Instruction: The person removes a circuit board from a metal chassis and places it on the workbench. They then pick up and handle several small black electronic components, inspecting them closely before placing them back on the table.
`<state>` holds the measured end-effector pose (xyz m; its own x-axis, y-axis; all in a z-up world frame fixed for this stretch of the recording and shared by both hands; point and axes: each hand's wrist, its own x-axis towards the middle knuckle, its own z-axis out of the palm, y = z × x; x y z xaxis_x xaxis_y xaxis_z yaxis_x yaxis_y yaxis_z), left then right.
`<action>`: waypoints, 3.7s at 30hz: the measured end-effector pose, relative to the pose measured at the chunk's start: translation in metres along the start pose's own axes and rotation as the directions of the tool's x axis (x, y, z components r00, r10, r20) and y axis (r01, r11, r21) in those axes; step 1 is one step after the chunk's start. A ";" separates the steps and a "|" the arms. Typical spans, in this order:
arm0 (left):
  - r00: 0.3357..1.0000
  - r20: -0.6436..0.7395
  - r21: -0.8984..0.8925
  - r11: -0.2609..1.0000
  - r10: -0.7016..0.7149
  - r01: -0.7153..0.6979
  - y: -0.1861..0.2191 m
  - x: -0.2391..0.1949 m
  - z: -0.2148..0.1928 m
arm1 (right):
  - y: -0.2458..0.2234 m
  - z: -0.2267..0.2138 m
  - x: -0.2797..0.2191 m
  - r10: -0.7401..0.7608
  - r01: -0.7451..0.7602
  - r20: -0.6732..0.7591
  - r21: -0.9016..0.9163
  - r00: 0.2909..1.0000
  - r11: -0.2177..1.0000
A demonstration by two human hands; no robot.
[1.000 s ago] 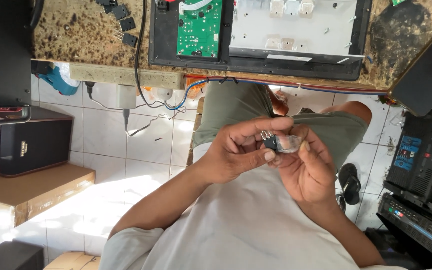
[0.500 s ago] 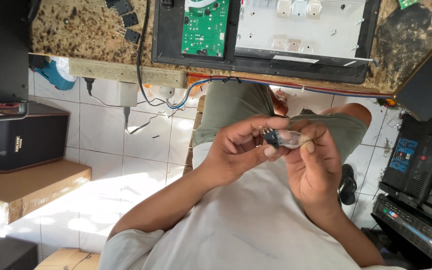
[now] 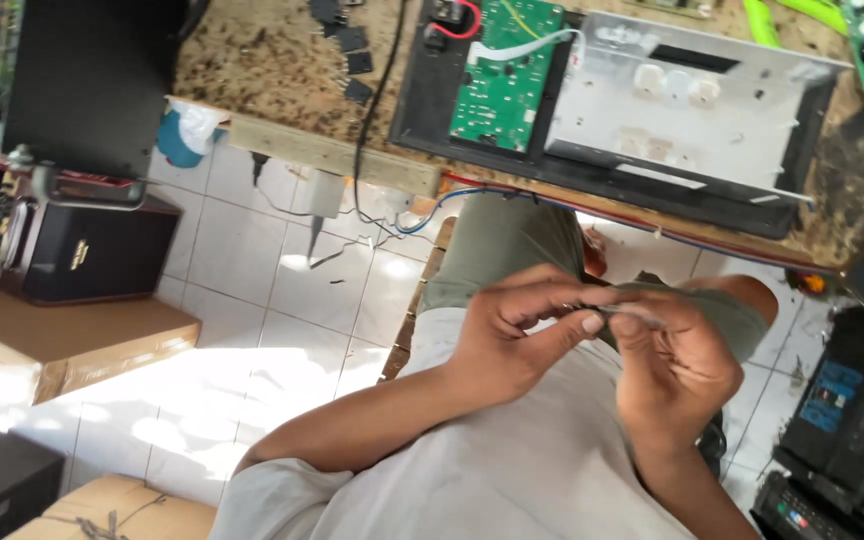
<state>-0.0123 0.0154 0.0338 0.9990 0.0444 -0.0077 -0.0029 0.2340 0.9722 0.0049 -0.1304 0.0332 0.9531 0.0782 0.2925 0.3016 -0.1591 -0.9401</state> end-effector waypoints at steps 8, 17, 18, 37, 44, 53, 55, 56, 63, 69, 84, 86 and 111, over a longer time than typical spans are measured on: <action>1.000 0.030 -0.185 0.983 0.005 0.001 -0.008 -0.001 -0.012 | 0.024 0.008 0.000 0.389 -0.308 -0.138 0.401 0.911 0.863; 0.981 -0.063 -0.447 0.884 -0.185 0.138 -0.006 0.002 -0.016 | 0.024 0.032 0.006 0.145 -0.099 -0.232 0.200 0.962 0.975; 0.981 -0.054 -0.450 0.882 -0.184 0.141 -0.006 0.005 -0.013 | 0.028 0.032 0.008 0.141 -0.095 -0.239 0.194 0.961 0.976; 0.944 -0.074 -0.378 0.885 -0.322 0.273 -0.023 0.011 -0.006 | 0.029 0.022 -0.002 -0.169 0.182 -0.224 0.039 0.960 0.983; 0.948 0.000 -0.475 0.834 -0.317 0.279 -0.032 0.010 -0.009 | 0.038 0.014 0.002 0.309 -0.172 -0.225 0.476 0.924 0.862; 0.982 -0.166 -0.278 0.959 -0.095 0.046 -0.013 0.027 -0.034 | 0.060 -0.008 -0.016 0.337 -0.249 -0.021 0.633 0.941 0.733; 0.958 -0.281 -0.154 0.988 -0.049 0.005 0.004 0.035 -0.045 | 0.056 -0.016 -0.019 0.375 -0.303 0.031 0.651 0.927 0.696; 0.928 -0.373 -0.035 0.999 0.003 -0.017 0.012 0.038 -0.051 | 0.055 -0.020 -0.020 0.414 -0.352 0.067 0.659 0.908 0.665; 0.692 -0.644 0.382 0.921 0.326 -0.079 0.022 0.080 -0.135 | 0.067 -0.033 -0.020 0.488 -0.436 0.085 0.598 0.869 0.672; 0.667 -0.412 0.843 0.537 0.621 0.021 0.004 0.124 -0.201 | 0.075 -0.030 -0.023 0.379 -0.358 0.057 0.480 0.924 0.801; 0.805 -0.218 0.958 0.279 0.552 0.068 0.003 0.183 -0.227 | 0.086 -0.012 -0.034 0.417 -0.398 0.074 0.483 0.906 0.780; 0.870 -0.210 0.953 0.293 0.446 0.079 0.002 0.201 -0.233 | 0.079 -0.011 -0.030 0.437 -0.424 0.099 0.504 0.894 0.753; 0.935 -0.078 0.995 -0.037 0.347 0.097 -0.004 0.239 -0.245 | 0.091 -0.013 -0.029 0.471 -0.448 0.084 0.489 0.878 0.748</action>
<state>0.2154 0.2635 -0.0291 0.9293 0.1988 0.3114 0.1418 -0.9703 0.1961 0.0048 -0.1598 -0.0588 0.9766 0.0766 -0.2011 -0.2151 0.3275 -0.9200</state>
